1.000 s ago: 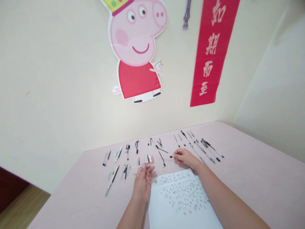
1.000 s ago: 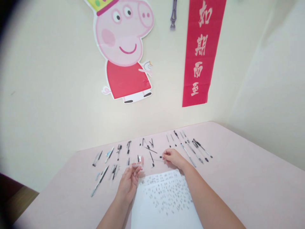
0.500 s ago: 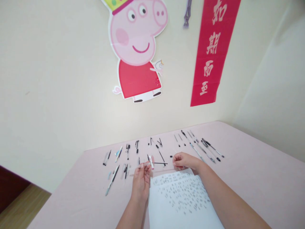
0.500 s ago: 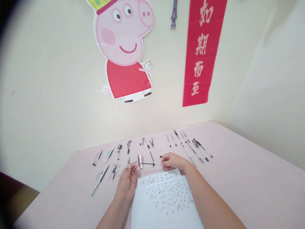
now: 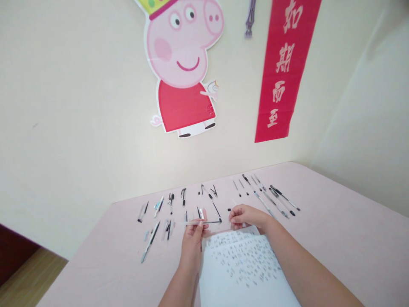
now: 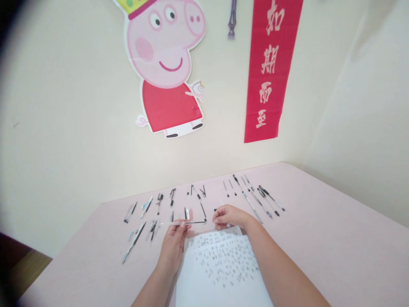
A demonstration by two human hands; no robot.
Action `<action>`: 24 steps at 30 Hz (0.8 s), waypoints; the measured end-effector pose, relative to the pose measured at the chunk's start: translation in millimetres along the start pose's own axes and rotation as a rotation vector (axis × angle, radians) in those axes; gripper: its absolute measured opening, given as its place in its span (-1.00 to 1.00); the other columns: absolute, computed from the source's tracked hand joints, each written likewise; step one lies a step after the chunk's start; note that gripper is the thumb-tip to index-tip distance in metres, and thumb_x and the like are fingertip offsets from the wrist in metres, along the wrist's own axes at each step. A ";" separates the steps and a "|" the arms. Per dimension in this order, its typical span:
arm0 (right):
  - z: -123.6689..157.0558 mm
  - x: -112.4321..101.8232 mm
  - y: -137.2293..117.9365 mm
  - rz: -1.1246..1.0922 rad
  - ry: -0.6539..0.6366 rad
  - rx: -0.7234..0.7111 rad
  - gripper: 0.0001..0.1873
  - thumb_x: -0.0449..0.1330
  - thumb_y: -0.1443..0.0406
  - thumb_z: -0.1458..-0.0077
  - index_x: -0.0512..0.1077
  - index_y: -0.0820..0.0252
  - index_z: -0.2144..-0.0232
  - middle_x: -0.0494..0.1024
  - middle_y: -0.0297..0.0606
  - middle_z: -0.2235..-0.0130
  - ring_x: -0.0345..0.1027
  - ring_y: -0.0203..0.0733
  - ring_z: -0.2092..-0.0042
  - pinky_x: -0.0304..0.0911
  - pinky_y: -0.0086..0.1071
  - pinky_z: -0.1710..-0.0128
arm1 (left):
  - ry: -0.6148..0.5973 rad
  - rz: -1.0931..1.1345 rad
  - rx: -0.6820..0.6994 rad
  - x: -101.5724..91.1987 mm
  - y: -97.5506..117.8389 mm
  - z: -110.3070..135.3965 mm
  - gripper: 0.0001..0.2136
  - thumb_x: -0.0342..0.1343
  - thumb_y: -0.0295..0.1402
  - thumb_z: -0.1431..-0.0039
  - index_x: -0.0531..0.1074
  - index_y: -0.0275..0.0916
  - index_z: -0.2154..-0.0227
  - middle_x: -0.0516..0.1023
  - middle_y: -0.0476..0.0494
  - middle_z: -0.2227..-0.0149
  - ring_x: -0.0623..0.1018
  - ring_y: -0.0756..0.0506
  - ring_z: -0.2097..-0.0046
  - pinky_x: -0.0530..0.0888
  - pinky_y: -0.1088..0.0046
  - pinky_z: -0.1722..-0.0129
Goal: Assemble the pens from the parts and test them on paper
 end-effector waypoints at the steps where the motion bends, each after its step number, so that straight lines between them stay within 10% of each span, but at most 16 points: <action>1: -0.6 2.4 -1.1 -0.024 -0.010 -0.004 -0.77 0.28 0.23 0.17 0.43 0.29 0.45 0.51 -0.30 0.52 0.27 -0.43 0.55 0.06 -0.56 0.56 | -0.004 -0.001 -0.008 0.5 -0.9 0.1 -0.74 0.30 -0.29 0.16 0.46 -0.30 0.40 0.52 -0.05 0.40 0.51 0.04 0.36 0.44 0.56 0.32; 24: -10.7 46.3 -19.2 -0.167 -0.125 -0.110 -0.65 0.35 0.13 0.24 0.42 0.32 0.50 0.49 -0.35 0.53 0.31 -0.39 0.53 0.19 -0.50 0.49 | -0.122 0.113 -0.208 14.8 -9.2 8.8 -0.85 0.28 -0.51 0.11 0.46 -0.36 0.42 0.55 -0.12 0.47 0.54 0.05 0.44 0.51 0.63 0.40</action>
Point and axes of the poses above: each hand's wrist, its own z-axis away from the middle knuckle, its own x-axis out of the palm, y = z × x, the point moved 7 cm from there along -z, towards the middle knuckle
